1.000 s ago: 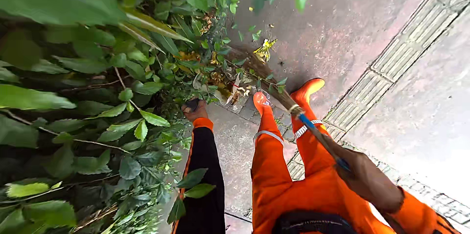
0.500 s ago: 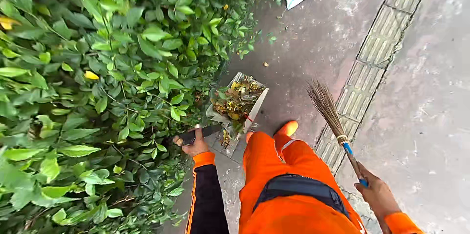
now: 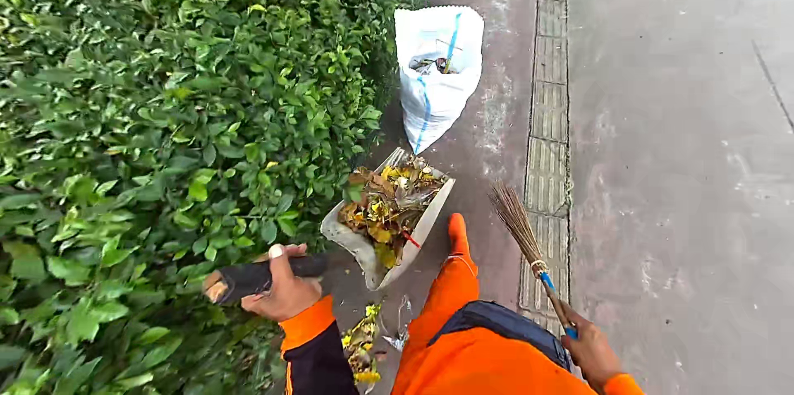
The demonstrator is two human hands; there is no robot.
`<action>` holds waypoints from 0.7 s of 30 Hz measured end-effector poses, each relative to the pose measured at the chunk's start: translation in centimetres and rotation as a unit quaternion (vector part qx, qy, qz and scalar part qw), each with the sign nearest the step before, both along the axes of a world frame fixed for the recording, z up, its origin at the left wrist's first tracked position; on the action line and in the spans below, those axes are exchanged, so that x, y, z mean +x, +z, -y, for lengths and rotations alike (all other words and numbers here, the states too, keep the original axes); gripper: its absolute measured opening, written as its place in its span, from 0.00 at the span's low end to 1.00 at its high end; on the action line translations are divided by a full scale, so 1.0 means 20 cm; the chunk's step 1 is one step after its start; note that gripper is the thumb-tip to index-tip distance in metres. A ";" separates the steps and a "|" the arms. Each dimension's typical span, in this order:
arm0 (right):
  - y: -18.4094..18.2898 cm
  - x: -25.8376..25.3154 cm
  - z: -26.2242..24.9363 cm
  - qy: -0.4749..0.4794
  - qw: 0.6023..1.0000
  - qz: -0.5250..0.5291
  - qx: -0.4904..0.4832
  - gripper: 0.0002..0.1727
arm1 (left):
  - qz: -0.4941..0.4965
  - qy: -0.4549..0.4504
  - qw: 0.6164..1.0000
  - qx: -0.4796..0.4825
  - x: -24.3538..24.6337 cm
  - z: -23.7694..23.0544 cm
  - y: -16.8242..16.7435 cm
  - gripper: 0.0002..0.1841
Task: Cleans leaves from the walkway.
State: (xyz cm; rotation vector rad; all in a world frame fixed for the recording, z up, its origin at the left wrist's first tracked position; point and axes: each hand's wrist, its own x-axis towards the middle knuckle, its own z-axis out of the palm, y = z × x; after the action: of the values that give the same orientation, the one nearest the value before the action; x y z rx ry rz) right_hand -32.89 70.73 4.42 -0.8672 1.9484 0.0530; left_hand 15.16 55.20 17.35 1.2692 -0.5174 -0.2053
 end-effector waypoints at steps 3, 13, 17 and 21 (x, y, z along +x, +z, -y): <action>0.06 -0.13 0.39 0.007 1.000 -0.005 -0.005 0.45 | -0.014 -0.001 1.000 -0.027 -0.09 0.40 0.26 0.03; 0.14 -0.54 1.34 -0.113 0.992 -0.009 -0.054 0.44 | 0.022 -0.029 0.998 -0.048 -0.45 1.38 0.94 0.05; 0.10 -0.75 1.76 -0.106 0.993 0.008 -0.051 0.43 | 0.088 -0.032 0.995 -0.020 -0.70 1.80 1.03 0.09; 0.06 -1.03 2.24 -0.051 0.997 0.021 -0.062 0.41 | 0.174 -0.019 0.984 0.020 -0.98 2.34 1.01 0.14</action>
State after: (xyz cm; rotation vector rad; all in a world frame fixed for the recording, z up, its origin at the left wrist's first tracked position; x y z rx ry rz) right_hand -53.39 25.92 5.61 -0.8416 1.9694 -0.1456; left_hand -4.50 8.43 37.50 1.3423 -0.8411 -0.0237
